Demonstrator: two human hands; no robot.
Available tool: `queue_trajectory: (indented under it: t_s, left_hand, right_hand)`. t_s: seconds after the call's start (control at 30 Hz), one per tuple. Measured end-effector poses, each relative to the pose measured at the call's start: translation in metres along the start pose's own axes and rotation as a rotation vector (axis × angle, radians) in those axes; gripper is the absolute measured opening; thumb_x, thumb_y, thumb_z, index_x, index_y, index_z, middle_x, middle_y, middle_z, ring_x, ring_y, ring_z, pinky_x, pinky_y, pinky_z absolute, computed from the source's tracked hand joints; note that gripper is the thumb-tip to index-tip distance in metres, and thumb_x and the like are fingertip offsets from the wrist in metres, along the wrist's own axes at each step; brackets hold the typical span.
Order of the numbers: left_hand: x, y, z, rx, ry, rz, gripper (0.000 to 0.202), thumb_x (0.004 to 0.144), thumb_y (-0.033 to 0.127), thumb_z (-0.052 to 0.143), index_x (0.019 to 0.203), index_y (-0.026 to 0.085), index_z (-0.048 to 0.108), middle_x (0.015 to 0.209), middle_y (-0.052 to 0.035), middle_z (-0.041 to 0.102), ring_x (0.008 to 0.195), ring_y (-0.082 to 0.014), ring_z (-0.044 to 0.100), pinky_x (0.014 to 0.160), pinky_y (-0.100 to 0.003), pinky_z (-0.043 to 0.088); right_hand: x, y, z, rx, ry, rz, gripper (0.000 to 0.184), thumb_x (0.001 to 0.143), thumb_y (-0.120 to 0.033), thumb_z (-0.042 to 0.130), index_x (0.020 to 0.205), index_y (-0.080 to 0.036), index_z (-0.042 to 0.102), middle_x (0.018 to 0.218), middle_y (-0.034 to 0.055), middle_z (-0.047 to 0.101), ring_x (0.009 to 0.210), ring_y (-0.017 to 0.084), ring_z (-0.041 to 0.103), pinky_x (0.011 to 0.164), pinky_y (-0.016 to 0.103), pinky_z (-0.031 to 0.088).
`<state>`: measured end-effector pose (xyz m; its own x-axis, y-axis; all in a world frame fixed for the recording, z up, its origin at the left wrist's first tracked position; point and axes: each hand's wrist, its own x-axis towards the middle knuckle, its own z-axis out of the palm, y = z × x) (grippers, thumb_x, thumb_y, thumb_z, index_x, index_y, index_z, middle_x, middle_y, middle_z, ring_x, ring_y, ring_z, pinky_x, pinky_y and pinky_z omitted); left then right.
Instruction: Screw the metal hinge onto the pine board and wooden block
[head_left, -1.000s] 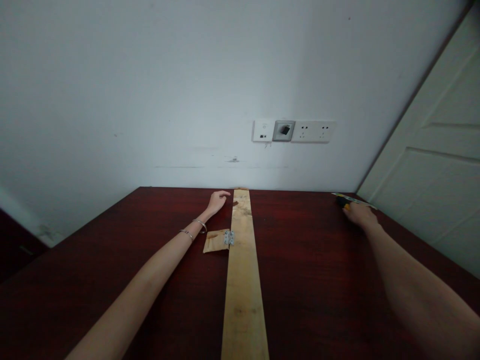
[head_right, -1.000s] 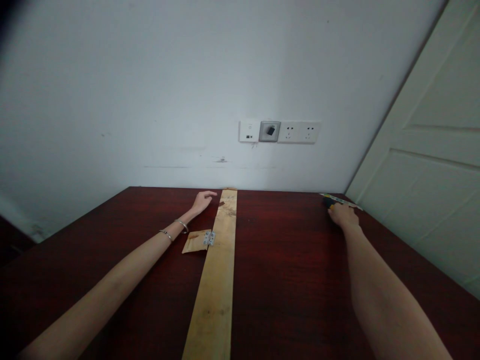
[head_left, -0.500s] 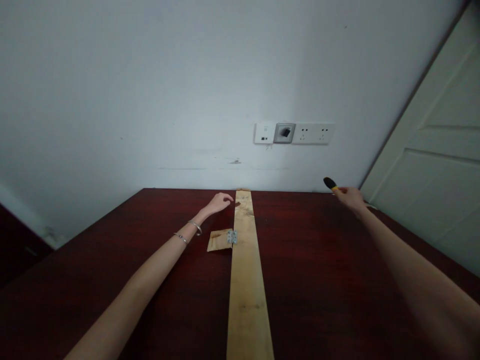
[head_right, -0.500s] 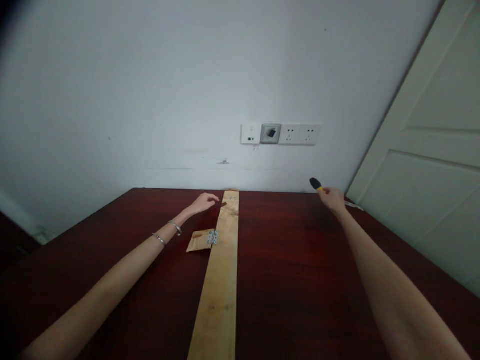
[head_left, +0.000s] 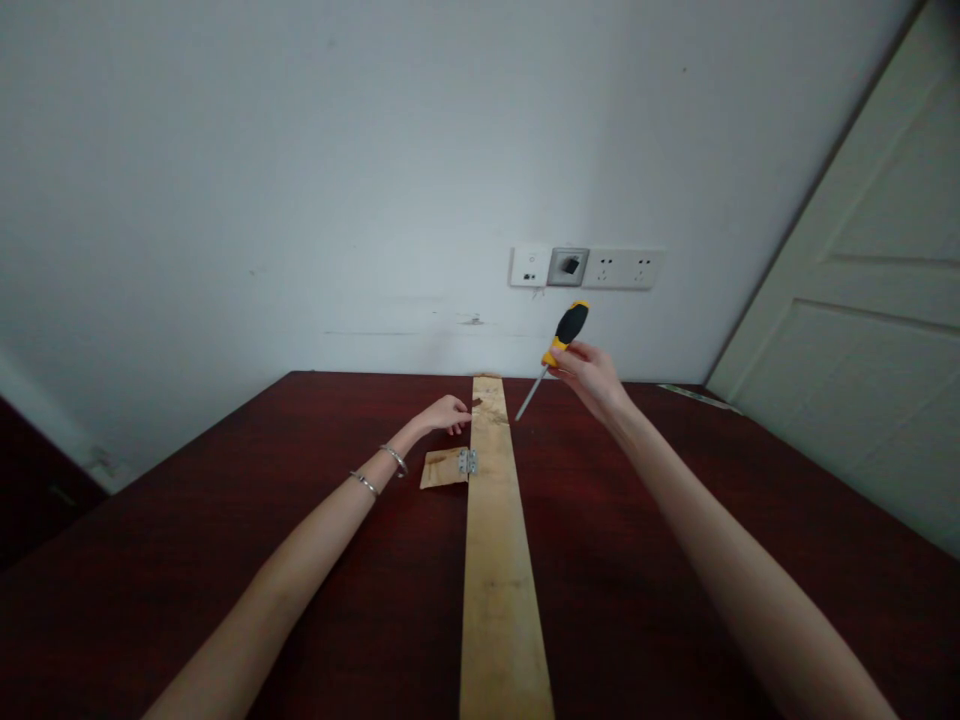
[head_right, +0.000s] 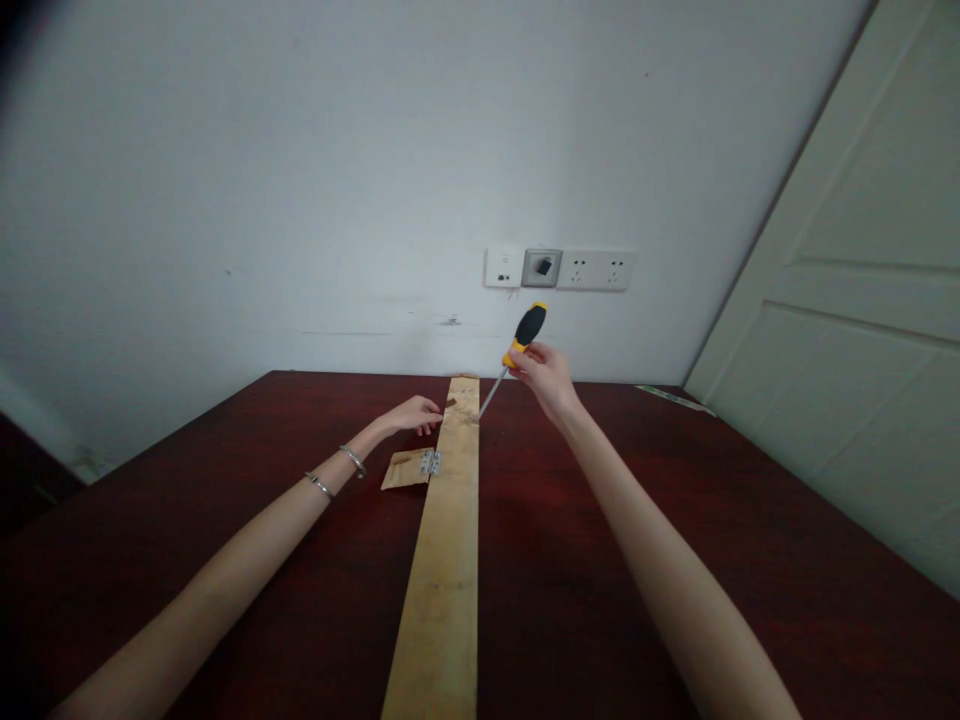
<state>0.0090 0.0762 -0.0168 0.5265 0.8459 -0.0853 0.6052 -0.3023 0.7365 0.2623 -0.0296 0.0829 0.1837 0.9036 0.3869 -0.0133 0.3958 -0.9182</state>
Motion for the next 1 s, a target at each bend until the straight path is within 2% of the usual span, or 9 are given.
queue_trajectory:
  t_s: [0.17, 0.3, 0.43, 0.53, 0.6, 0.7, 0.8, 0.87, 1.0]
  left_hand:
    - [-0.004, 0.006, 0.008, -0.016, -0.026, -0.015, 0.022, 0.08, 0.032, 0.058, 0.077, 0.011, 0.063, 0.053, 0.0008, 0.058, 0.041, -0.0086, 0.051, 0.044, -0.019, 0.04]
    - [-0.011, 0.012, -0.001, -0.017, -0.075, -0.015, 0.024, 0.078, 0.035, 0.06, 0.078, 0.011, 0.063, 0.055, -0.0009, 0.06, 0.046, -0.0111, 0.054, 0.046, -0.021, 0.041]
    - [-0.023, 0.015, -0.023, -0.007, -0.248, 0.086, 0.027, 0.068, 0.03, 0.065, 0.09, 0.013, 0.065, 0.074, -0.0049, 0.067, 0.065, -0.0172, 0.062, 0.057, -0.026, 0.045]
    - [-0.035, 0.018, -0.037, 0.033, -0.352, 0.167, 0.037, 0.057, 0.019, 0.066, 0.094, 0.015, 0.066, 0.086, -0.0052, 0.068, 0.081, -0.0206, 0.062, 0.07, -0.028, 0.046]
    - [-0.044, 0.021, -0.042, 0.071, -0.399, 0.172, 0.045, 0.053, 0.019, 0.069, 0.097, 0.017, 0.065, 0.093, -0.0061, 0.067, 0.09, -0.0232, 0.06, 0.077, -0.03, 0.045]
    - [-0.058, 0.03, -0.04, 0.219, -0.402, 0.125, 0.064, 0.048, 0.03, 0.077, 0.109, 0.017, 0.061, 0.108, -0.0102, 0.062, 0.101, -0.0287, 0.056, 0.085, -0.034, 0.043]
    - [-0.072, 0.04, -0.03, 0.408, -0.354, 0.118, 0.081, 0.041, 0.043, 0.081, 0.113, 0.015, 0.057, 0.117, -0.0149, 0.057, 0.108, -0.0349, 0.05, 0.09, -0.038, 0.04]
    - [-0.079, 0.044, -0.022, 0.461, -0.324, 0.124, 0.083, 0.037, 0.047, 0.081, 0.11, 0.014, 0.058, 0.116, -0.0167, 0.056, 0.108, -0.0376, 0.048, 0.091, -0.04, 0.039]
    - [-0.086, 0.046, -0.013, 0.432, -0.28, 0.114, 0.079, 0.032, 0.044, 0.082, 0.102, 0.014, 0.059, 0.114, -0.0173, 0.056, 0.107, -0.039, 0.047, 0.091, -0.042, 0.039]
  right_hand:
    - [-0.018, 0.007, 0.038, -0.023, -0.012, -0.08, 0.04, 0.063, -0.044, 0.074, 0.089, -0.015, 0.065, 0.086, 0.0045, 0.067, 0.074, 0.015, 0.064, 0.072, 0.03, 0.053]
    - [-0.028, 0.016, 0.058, -0.026, -0.064, -0.123, 0.035, 0.063, -0.042, 0.075, 0.086, -0.018, 0.065, 0.083, 0.0042, 0.069, 0.073, 0.018, 0.065, 0.07, 0.031, 0.052]
    - [-0.037, 0.021, 0.069, -0.017, -0.089, -0.137, 0.031, 0.067, -0.038, 0.073, 0.088, -0.018, 0.064, 0.081, 0.0036, 0.069, 0.072, 0.018, 0.065, 0.07, 0.032, 0.053]
    - [-0.041, 0.023, 0.073, -0.02, -0.092, -0.137, 0.03, 0.068, -0.037, 0.072, 0.09, -0.018, 0.063, 0.081, 0.0041, 0.07, 0.073, 0.018, 0.066, 0.071, 0.032, 0.053]
    - [-0.043, 0.024, 0.075, -0.018, -0.098, -0.136, 0.03, 0.068, -0.036, 0.072, 0.091, -0.018, 0.063, 0.083, 0.0045, 0.07, 0.075, 0.019, 0.067, 0.073, 0.032, 0.053]
    - [-0.045, 0.026, 0.077, -0.008, -0.094, -0.145, 0.029, 0.069, -0.034, 0.071, 0.092, -0.018, 0.062, 0.084, 0.0047, 0.07, 0.077, 0.019, 0.067, 0.075, 0.032, 0.053]
    - [-0.046, 0.028, 0.08, 0.001, -0.089, -0.156, 0.029, 0.069, -0.034, 0.072, 0.091, -0.018, 0.062, 0.085, 0.0046, 0.07, 0.078, 0.018, 0.066, 0.076, 0.032, 0.053]
    - [-0.047, 0.029, 0.081, 0.005, -0.089, -0.158, 0.03, 0.069, -0.034, 0.073, 0.092, -0.018, 0.062, 0.087, 0.0047, 0.07, 0.079, 0.018, 0.066, 0.077, 0.032, 0.053]
    - [-0.049, 0.03, 0.083, -0.007, -0.102, -0.179, 0.029, 0.07, -0.034, 0.072, 0.093, -0.019, 0.062, 0.088, 0.0044, 0.07, 0.08, 0.018, 0.066, 0.076, 0.032, 0.053]
